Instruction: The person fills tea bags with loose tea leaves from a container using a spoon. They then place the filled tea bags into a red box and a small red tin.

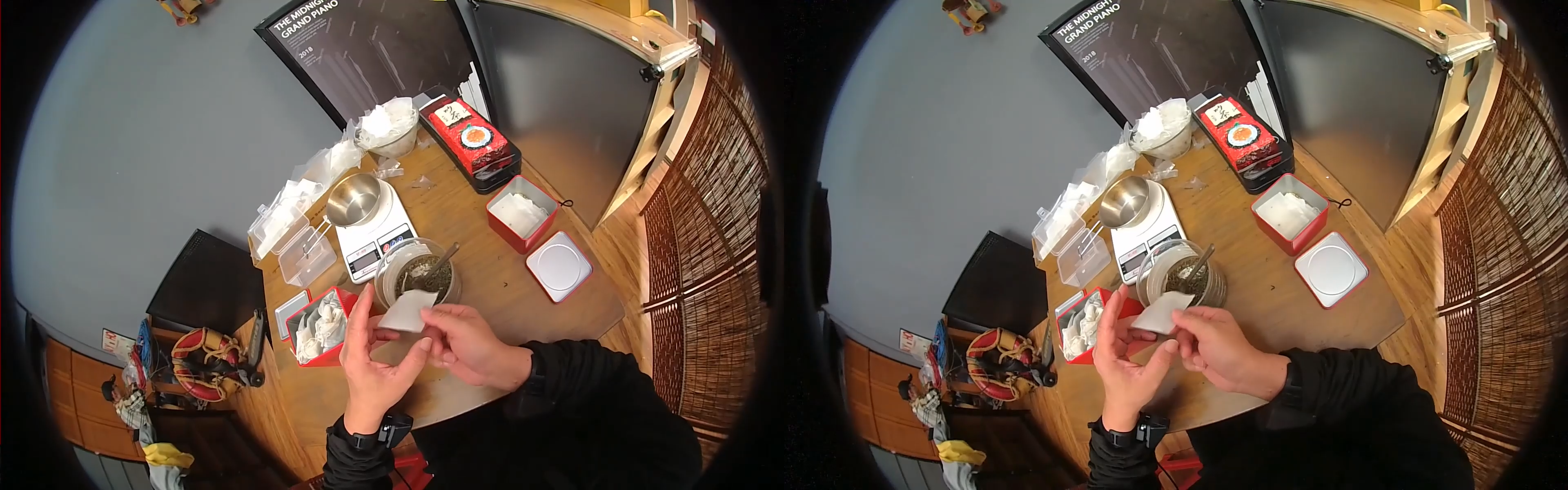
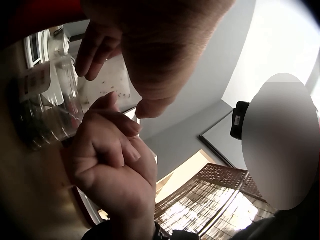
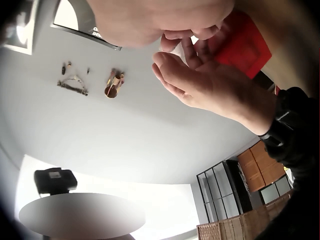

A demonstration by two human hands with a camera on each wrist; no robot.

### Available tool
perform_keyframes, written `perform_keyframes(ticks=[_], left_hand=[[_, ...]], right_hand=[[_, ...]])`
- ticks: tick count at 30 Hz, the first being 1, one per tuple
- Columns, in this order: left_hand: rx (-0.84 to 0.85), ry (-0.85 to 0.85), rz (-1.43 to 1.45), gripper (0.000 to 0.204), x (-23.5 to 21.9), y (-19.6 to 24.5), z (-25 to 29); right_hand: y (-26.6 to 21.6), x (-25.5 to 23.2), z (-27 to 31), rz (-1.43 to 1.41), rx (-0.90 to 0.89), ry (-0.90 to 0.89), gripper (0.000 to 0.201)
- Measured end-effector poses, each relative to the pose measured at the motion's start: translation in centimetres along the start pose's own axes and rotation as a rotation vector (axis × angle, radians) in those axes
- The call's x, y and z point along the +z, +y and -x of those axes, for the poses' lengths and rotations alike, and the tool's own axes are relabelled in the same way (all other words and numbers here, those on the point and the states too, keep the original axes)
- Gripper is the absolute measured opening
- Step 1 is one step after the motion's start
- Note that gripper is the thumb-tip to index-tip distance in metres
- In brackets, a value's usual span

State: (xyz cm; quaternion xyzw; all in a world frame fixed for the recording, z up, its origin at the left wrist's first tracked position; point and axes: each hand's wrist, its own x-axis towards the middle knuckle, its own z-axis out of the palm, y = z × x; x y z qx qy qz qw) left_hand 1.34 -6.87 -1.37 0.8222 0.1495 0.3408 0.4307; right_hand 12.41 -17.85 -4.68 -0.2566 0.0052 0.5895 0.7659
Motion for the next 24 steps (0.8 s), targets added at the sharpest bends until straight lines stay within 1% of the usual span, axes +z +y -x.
perform_keyframes(ticks=[1,2,4,6,8,9,11,12,13,14,15,16,17,19,20,23,24], left_hand=[[0.028,-0.013,-0.022,0.089,-0.1,0.0,0.1],[0.057,-0.023,-0.045,0.089,-0.2,-0.1,0.2],[0.055,-0.027,-0.05,0.088,-0.2,-0.1,0.3],[0.051,-0.029,-0.052,0.087,0.0,-0.1,0.4],[0.064,0.024,-0.041,0.086,0.1,-0.2,0.3],[0.064,0.023,-0.041,0.086,0.1,-0.1,0.3],[0.055,-0.005,-0.061,0.08,-0.1,0.1,0.3],[0.056,-0.005,-0.062,0.08,-0.1,0.0,0.3],[0.055,0.031,-0.069,0.072,0.1,-0.2,0.4],[0.054,0.067,-0.075,0.064,0.3,-0.3,0.6],[0.054,0.065,-0.074,0.064,0.3,-0.4,0.7],[0.033,0.075,-0.05,0.057,0.3,-0.4,0.7],[0.011,0.085,-0.028,0.05,0.3,-0.4,0.8],[0.015,0.064,-0.068,0.047,0.0,-0.6,1.1],[0.02,0.043,-0.106,0.045,0.0,-0.7,1.2],[0.037,0.062,-0.13,0.045,-0.1,-1.2,1.4],[0.037,0.062,-0.131,0.045,-0.1,-1.2,1.4]], right_hand=[[0.0,-0.1,0.0,-0.004,-0.043,-0.009,0.024],[0.0,0.0,0.0,-0.001,-0.042,-0.01,0.024],[0.1,0.1,0.0,0.049,0.037,0.021,0.025],[-0.1,0.0,0.2,0.054,0.035,0.022,0.025],[-0.1,0.0,0.1,0.061,0.034,0.016,0.024],[0.0,0.0,0.2,0.037,0.009,0.021,0.024],[0.2,-0.1,0.1,0.017,-0.017,0.026,0.024],[0.4,-0.3,-0.1,0.084,0.023,-0.002,0.024],[0.6,-0.5,-0.2,0.148,0.061,-0.028,0.024],[0.8,-0.7,-0.2,0.144,0.06,-0.026,0.024],[0.9,-0.7,-0.3,0.175,0.01,-0.036,0.025],[0.9,-0.8,-0.5,0.207,-0.039,-0.048,0.026],[1.0,-0.9,-0.6,0.207,-0.039,-0.05,0.026],[1.1,-1.0,-0.7,0.341,-0.068,-0.068,0.026],[1.0,-0.9,-0.5,0.341,-0.07,-0.066,0.026],[1.0,-0.7,-0.2,0.397,-0.049,-0.053,0.026],[1.2,-1.0,-0.2,0.416,-0.033,-0.095,0.024]])
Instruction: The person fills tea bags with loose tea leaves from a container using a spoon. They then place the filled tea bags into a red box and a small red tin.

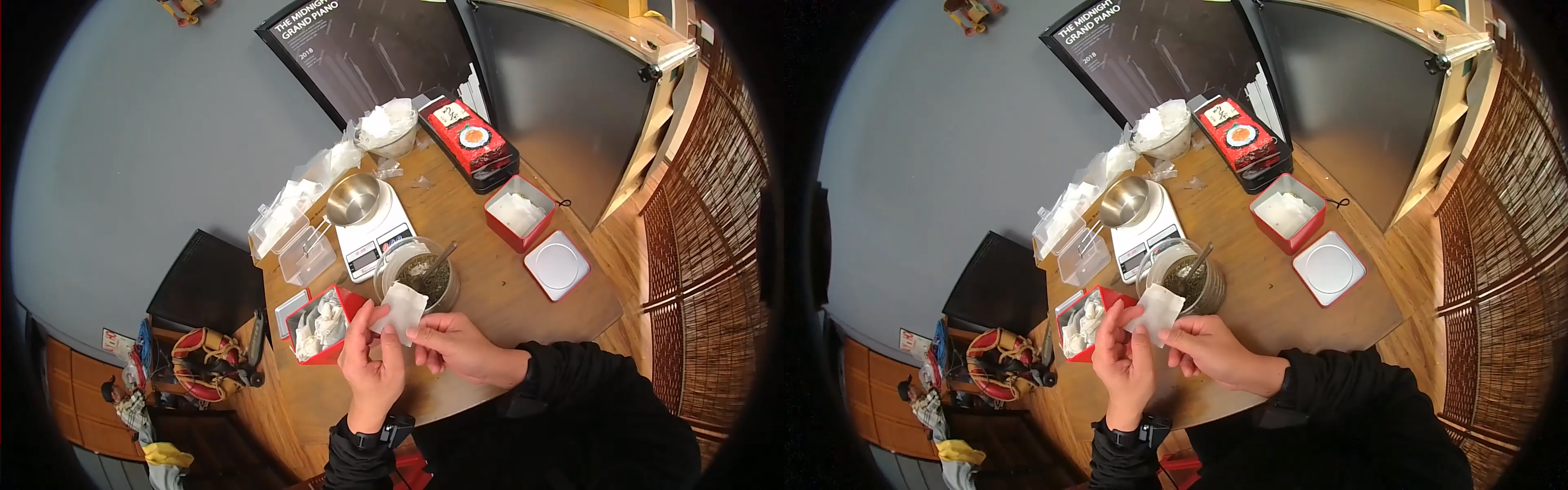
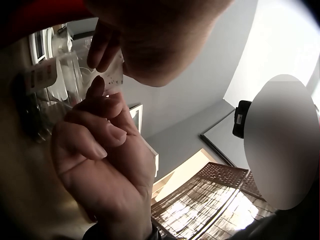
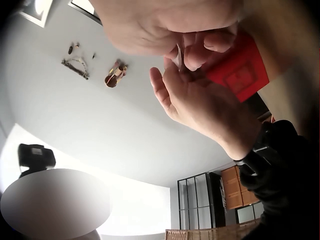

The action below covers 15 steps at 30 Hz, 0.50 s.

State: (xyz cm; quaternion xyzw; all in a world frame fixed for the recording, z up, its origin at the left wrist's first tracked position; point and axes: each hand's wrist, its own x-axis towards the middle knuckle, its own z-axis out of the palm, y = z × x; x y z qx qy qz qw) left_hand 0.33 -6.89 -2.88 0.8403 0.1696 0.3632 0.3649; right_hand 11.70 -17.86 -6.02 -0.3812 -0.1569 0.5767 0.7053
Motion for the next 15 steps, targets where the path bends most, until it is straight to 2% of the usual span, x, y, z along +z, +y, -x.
perform_keyframes(ticks=[2,4,7,10,13,15], left_hand=[[-0.002,-0.001,-0.005,0.045,0.1,0.1,-0.1],[-0.007,-0.005,0.011,0.046,0.2,0.2,-0.1],[-0.011,-0.003,0.049,0.047,0.3,0.6,-0.3],[-0.003,0.025,0.068,0.048,0.3,0.6,-0.4],[-0.006,0.053,0.087,0.047,0.4,0.5,-0.3],[-0.015,0.068,0.107,0.046,0.4,0.4,-0.3]], right_hand=[[0.2,0.0,0.1,0.018,0.006,-0.042,0.022],[0.3,0.5,0.1,-0.043,-0.017,0.041,0.025],[0.1,0.6,0.1,-0.145,0.052,0.015,0.024],[0.0,0.3,-0.1,-0.204,0.01,0.038,0.023],[-0.1,0.2,-0.3,-0.163,-0.032,0.091,0.022],[-0.8,0.2,0.1,-0.063,0.011,0.041,0.022]])
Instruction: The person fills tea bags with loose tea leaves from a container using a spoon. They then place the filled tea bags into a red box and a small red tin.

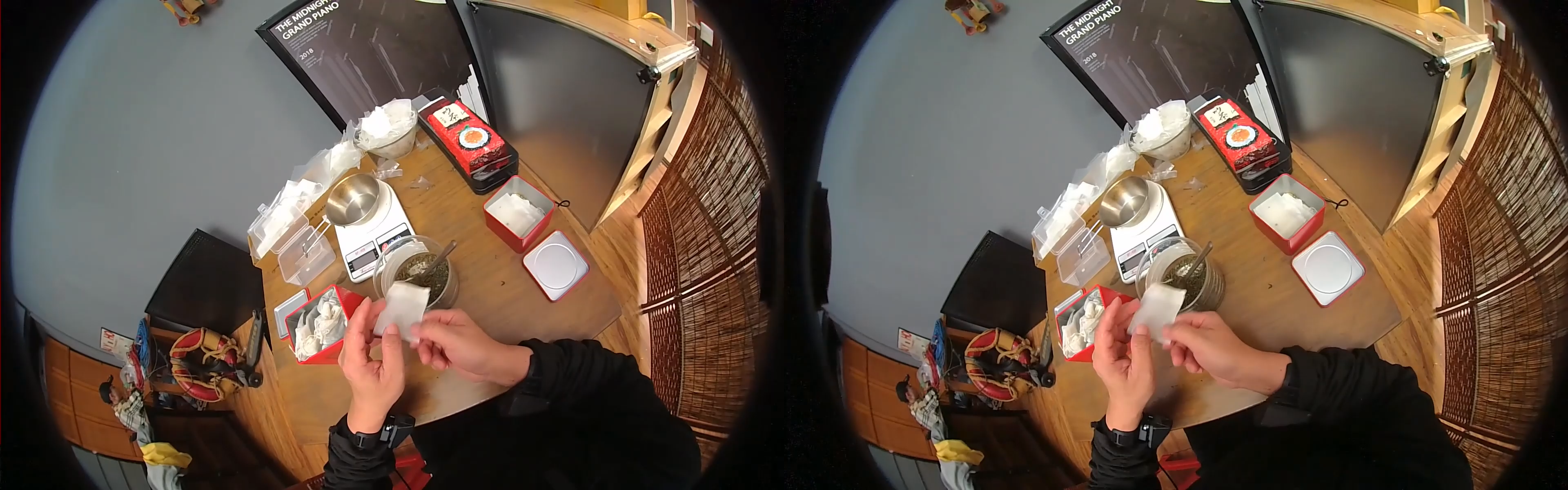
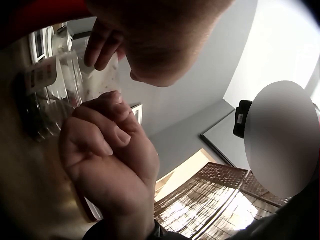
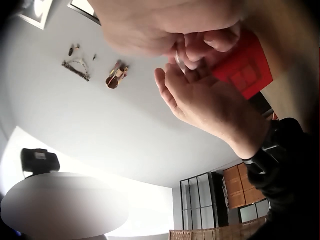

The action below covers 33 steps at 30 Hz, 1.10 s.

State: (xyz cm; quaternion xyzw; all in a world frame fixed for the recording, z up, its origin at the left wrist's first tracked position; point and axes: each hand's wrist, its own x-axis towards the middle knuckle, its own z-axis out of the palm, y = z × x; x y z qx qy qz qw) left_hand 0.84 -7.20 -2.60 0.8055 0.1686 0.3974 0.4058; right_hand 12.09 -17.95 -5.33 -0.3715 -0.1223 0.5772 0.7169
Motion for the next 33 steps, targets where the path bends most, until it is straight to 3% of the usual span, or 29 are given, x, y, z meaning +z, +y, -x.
perform_keyframes(ticks=[2,6,11,14,16,18,25,27,31,33], left_hand=[[-0.004,-0.026,-0.037,0.043,-0.2,-0.2,0.2],[0.027,-0.03,-0.009,0.043,0.1,0.0,0.9],[0.188,-0.052,-0.002,0.044,1.0,0.0,1.2],[0.218,-0.039,0.042,0.045,1.5,0.0,1.3],[0.218,-0.039,0.053,0.042,1.8,-0.2,1.3],[0.222,-0.036,0.062,0.039,2.2,-0.3,1.3],[0.221,-0.074,0.11,0.041,3.2,-0.5,1.3],[0.209,-0.051,0.119,0.04,3.3,-0.5,1.4],[0.199,-0.061,0.117,0.039,3.0,-0.9,1.7],[0.195,-0.062,0.114,0.038,3.0,-1.0,1.7]], right_hand=[[-0.2,-0.2,0.3,0.099,0.044,-0.042,0.022],[-0.7,-0.6,0.9,0.219,-0.128,0.012,0.017],[-1.9,-1.8,2.5,0.3,-0.31,0.082,0.017],[-3.7,-4.9,3.6,0.472,-0.457,0.186,0.016],[-6.0,-6.8,4.2,0.674,-0.612,0.392,0.015],[-8.6,-7.7,4.8,0.618,-0.541,0.523,0.02],[-12.3,-10.7,3.4,0.517,-0.4,0.666,0.025],[-12.9,-12.2,2.7,0.722,-0.333,0.646,0.028],[-14.3,-14.0,1.7,0.919,-0.384,0.615,0.028],[-15.0,-14.1,1.4,1.021,-0.293,0.631,0.024]])
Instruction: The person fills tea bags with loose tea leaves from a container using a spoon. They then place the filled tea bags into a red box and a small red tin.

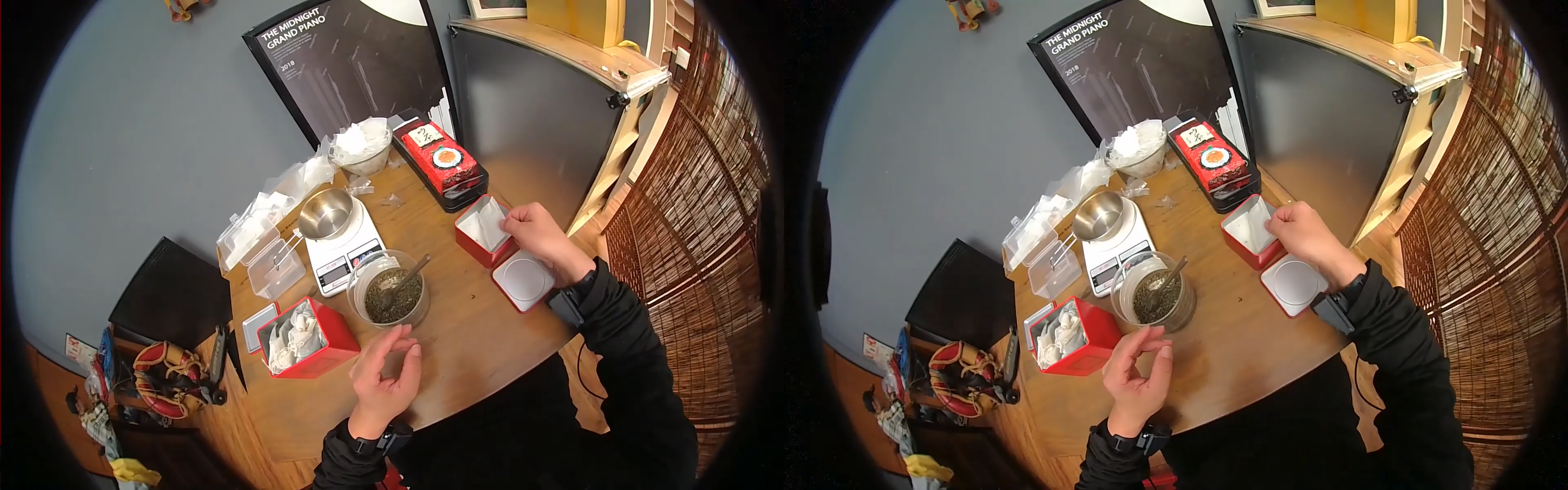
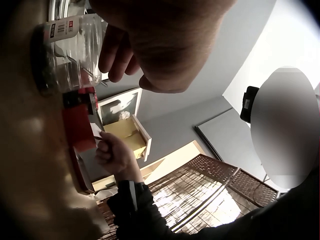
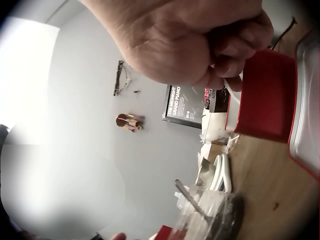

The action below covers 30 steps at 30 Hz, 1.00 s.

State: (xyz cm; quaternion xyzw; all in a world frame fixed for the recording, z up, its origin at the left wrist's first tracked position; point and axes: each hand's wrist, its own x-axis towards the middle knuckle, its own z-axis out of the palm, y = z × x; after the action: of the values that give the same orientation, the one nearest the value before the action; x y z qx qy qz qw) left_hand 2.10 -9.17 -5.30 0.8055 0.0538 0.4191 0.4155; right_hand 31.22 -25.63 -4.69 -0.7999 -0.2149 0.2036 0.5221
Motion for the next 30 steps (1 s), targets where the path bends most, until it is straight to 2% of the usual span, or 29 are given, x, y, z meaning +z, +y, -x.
perform_keyframes(ticks=[1,3,6,10,12,16,18,19,21,22,24,28,30], left_hand=[[-0.007,-0.005,-0.003,0.038,0.0,0.1,0.0],[-0.012,-0.008,-0.005,0.037,0.0,0.1,-0.1],[-0.008,-0.021,-0.028,0.036,0.1,-0.1,-0.1],[-0.012,-0.029,-0.036,0.037,0.2,-0.4,0.0],[-0.016,-0.03,-0.041,0.037,0.2,-0.6,0.1],[-0.025,-0.024,-0.051,0.036,0.3,-0.6,0.2],[-0.028,-0.019,-0.053,0.035,0.3,-0.7,0.2],[-0.032,-0.017,-0.05,0.035,0.3,-0.8,0.2],[-0.04,-0.013,-0.05,0.035,0.2,-0.9,0.3],[-0.041,-0.016,-0.049,0.035,0.2,-1.0,0.4],[-0.046,-0.021,-0.047,0.035,0.2,-1.0,0.4],[-0.045,-0.008,-0.045,0.035,0.3,-1.2,0.5],[-0.048,-0.001,-0.043,0.035,0.3,-1.2,0.5]], right_hand=[[-0.3,-0.1,0.1,0.002,0.0,0.0,0.024],[-1.2,-0.3,0.3,0.409,-0.112,0.044,0.022],[-1.1,-0.1,0.6,0.517,-0.187,0.105,0.022],[-2.4,-0.6,1.2,0.545,-0.205,0.132,0.021],[-3.5,-1.1,1.2,0.513,-0.123,0.028,0.021],[-4.1,-1.2,0.7,0.54,-0.059,-0.049,0.02],[-2.7,-0.7,0.0,0.784,-0.195,0.123,0.017],[-2.5,-0.6,0.1,0.785,-0.198,0.122,0.017],[-2.1,-0.3,0.3,0.812,-0.279,0.267,0.013],[-1.9,-0.1,0.4,0.813,-0.28,0.262,0.013],[-1.6,0.0,0.7,0.789,-0.407,0.364,0.016],[-1.6,-0.1,0.7,0.757,-0.454,0.316,0.017],[-2.4,0.0,1.1,0.879,-0.584,0.119,0.017]])
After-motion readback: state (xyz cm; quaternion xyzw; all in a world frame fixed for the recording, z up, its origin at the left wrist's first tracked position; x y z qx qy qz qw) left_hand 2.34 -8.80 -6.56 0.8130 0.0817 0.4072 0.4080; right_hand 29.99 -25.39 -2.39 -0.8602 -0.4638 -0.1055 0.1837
